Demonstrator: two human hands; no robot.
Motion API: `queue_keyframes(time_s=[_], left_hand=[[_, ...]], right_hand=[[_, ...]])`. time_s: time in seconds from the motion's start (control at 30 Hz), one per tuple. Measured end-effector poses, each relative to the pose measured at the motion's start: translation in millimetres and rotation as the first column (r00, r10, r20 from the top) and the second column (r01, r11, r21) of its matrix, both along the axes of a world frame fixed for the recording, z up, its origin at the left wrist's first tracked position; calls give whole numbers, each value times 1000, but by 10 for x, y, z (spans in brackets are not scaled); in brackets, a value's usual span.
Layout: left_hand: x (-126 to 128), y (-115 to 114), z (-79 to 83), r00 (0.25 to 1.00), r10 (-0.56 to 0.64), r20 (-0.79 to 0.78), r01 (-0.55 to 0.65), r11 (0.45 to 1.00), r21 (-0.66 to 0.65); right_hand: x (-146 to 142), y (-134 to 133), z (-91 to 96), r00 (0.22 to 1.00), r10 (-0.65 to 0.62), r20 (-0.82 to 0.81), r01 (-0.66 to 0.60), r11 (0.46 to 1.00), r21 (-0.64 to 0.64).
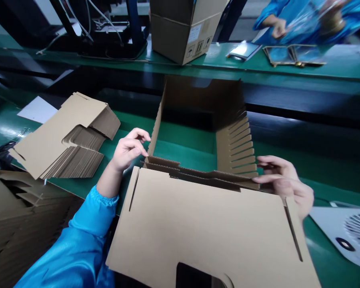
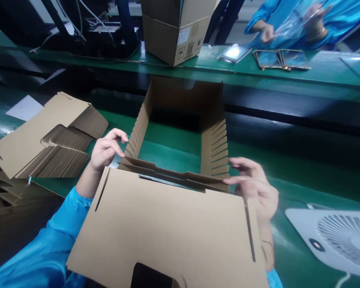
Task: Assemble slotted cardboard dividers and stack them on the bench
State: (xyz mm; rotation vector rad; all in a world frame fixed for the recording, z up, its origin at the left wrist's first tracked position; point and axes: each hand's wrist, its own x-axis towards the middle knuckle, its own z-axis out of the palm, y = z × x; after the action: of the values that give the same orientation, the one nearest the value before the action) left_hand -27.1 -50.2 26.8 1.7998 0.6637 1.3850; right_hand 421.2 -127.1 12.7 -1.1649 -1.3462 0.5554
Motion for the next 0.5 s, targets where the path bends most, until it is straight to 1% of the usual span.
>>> queue_keyframes(time_s=[0.07, 0.1, 0.17, 0.23, 0.3, 0.37, 0.5], left_hand=[[-43, 30, -41, 997, -74, 13, 74, 997, -32], [-60, 49, -63, 992, -123, 27, 124, 991, -42], [-78, 86, -100, 975, -218, 53, 220, 975, -42], [-76, 112, -120, 955, -291, 49, 293, 956, -19], [-56, 116, -114, 945, -326, 37, 327, 945, 1], [-24, 100, -88, 942, -332, 42, 333, 943, -2], [68, 31, -26, 956, -270, 119, 276, 961, -35]], right_hand=[[77, 40, -42, 992, 118, -35, -119, 993, -22], [117, 59, -67, 980, 180, -85, -182, 983, -21], [172, 75, -110, 933, 299, -199, -298, 954, 35], [171, 51, -121, 898, 353, -264, -348, 935, 69], [122, -3, -95, 901, 350, -256, -351, 935, 45], [63, -52, -46, 920, 311, -240, -321, 947, -3], [47, -29, 9, 937, 245, -248, -246, 969, 27]])
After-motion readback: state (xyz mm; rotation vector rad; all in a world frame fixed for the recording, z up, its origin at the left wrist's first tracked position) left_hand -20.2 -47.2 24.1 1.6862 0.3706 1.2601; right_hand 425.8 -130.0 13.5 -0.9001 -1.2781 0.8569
